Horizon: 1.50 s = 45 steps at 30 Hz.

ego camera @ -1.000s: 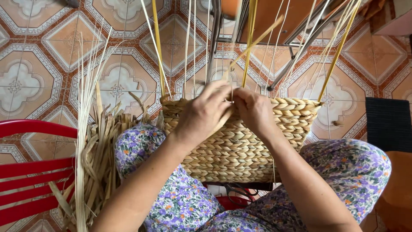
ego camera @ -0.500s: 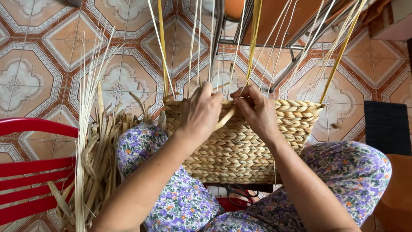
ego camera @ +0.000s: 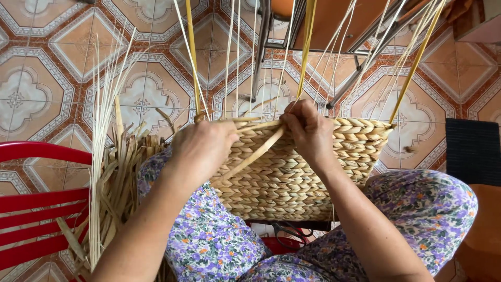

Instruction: The person sits on the floor weaving a basket from dried palm strips, folding and threading strips over and under the woven wall to build up the rim. They pull strips tight, bend them around the edge, and reach to a pile of spare strips beside them to continue weaving.

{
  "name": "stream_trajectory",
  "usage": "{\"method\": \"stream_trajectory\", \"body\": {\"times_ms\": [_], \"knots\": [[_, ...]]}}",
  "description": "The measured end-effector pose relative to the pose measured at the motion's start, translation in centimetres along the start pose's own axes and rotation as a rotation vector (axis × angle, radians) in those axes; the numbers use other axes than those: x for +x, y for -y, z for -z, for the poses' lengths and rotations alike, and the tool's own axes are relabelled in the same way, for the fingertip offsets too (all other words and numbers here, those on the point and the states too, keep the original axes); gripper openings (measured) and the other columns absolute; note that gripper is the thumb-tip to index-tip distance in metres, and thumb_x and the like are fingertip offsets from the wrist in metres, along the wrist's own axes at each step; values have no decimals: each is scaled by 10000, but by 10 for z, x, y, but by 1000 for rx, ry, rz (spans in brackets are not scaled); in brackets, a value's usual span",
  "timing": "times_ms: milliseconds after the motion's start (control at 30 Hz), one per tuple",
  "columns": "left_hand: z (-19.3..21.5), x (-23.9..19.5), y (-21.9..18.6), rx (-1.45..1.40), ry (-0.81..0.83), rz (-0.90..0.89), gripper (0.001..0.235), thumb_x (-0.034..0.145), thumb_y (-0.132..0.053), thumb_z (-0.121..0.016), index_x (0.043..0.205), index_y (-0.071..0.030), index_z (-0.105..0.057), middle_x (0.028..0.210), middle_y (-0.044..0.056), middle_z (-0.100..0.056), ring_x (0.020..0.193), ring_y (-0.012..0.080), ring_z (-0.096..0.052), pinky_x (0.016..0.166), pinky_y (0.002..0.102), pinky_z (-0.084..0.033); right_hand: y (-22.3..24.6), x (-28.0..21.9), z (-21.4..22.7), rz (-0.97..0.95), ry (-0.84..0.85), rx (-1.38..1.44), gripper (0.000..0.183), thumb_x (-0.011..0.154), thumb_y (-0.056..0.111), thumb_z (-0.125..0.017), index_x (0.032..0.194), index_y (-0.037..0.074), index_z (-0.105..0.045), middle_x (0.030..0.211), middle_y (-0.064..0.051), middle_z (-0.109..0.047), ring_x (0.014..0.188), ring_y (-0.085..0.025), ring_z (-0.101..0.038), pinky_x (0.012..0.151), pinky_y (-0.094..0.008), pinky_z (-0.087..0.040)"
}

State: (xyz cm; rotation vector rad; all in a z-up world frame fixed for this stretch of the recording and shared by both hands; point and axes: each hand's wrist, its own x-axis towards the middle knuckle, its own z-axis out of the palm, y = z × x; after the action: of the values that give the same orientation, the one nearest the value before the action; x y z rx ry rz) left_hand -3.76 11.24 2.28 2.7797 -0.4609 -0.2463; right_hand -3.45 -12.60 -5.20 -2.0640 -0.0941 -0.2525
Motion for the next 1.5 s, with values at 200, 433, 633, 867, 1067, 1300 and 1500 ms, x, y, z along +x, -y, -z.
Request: {"method": "stream_trajectory", "body": {"times_ms": [200, 433, 633, 867, 1067, 1300, 1500], "knots": [[23, -26, -37, -148, -451, -154, 535, 841, -404, -706, 1194, -7, -641, 957, 125, -628, 659, 222, -632, 552, 347, -565, -2, 5, 5, 23, 81, 51, 112, 986, 85, -663, 1082, 48, -619, 883, -61, -753, 741, -75, -719, 607, -221, -616], [-39, 29, -26, -99, 34, -301, 238, 1069, -117, -590, 1279, -5, -605, 1066, 116, -578, 681, 179, -597, 602, 311, -600, 17, 3, 34, -128, 31, 180, 131, 1032, 142, -622, 1137, 89, -680, 969, -60, -785, 663, -93, -666, 571, -244, -571], [25, 30, -9, -73, -77, -288, 171, 819, -268, -766, 947, -159, -794, 804, 39, -692, 701, 190, -582, 677, 402, -519, 21, 5, 5, 322, 128, -203, 235, 889, 107, -755, 1101, 11, -725, 936, -107, -735, 712, -179, -692, 631, -315, -578], [-4, 20, -32, -186, -308, -268, 226, 889, -322, -818, 950, -109, -773, 877, 34, -661, 810, 226, -635, 700, 366, -546, -4, 6, -6, 346, 30, -235, 115, 946, 32, -715, 1034, 1, -648, 899, -124, -690, 779, -268, -687, 682, -379, -556], [-74, 49, -17, -138, -217, -241, 319, 820, -185, -780, 1088, -39, -686, 1025, 113, -619, 769, 197, -658, 614, 283, -608, 11, -7, 15, 320, 157, -111, 133, 932, -29, -645, 1058, 1, -616, 1005, -122, -672, 786, -244, -687, 681, -365, -563], [-46, 26, -7, -324, -280, -212, 153, 900, -178, -768, 1007, -94, -700, 927, 26, -697, 745, 199, -694, 625, 355, -574, 16, -34, 18, 410, 253, -169, 271, 862, -100, -591, 1092, 35, -635, 1181, -115, -663, 996, -274, -689, 802, -351, -585], [-46, 3, 23, -347, -545, -169, 85, 864, -187, -779, 939, -146, -773, 876, 4, -695, 820, 184, -684, 730, 340, -573, 3, -40, 9, 407, 228, -141, 353, 846, -115, -589, 1163, 32, -637, 1231, -142, -656, 1073, -295, -670, 854, -350, -560]]}}
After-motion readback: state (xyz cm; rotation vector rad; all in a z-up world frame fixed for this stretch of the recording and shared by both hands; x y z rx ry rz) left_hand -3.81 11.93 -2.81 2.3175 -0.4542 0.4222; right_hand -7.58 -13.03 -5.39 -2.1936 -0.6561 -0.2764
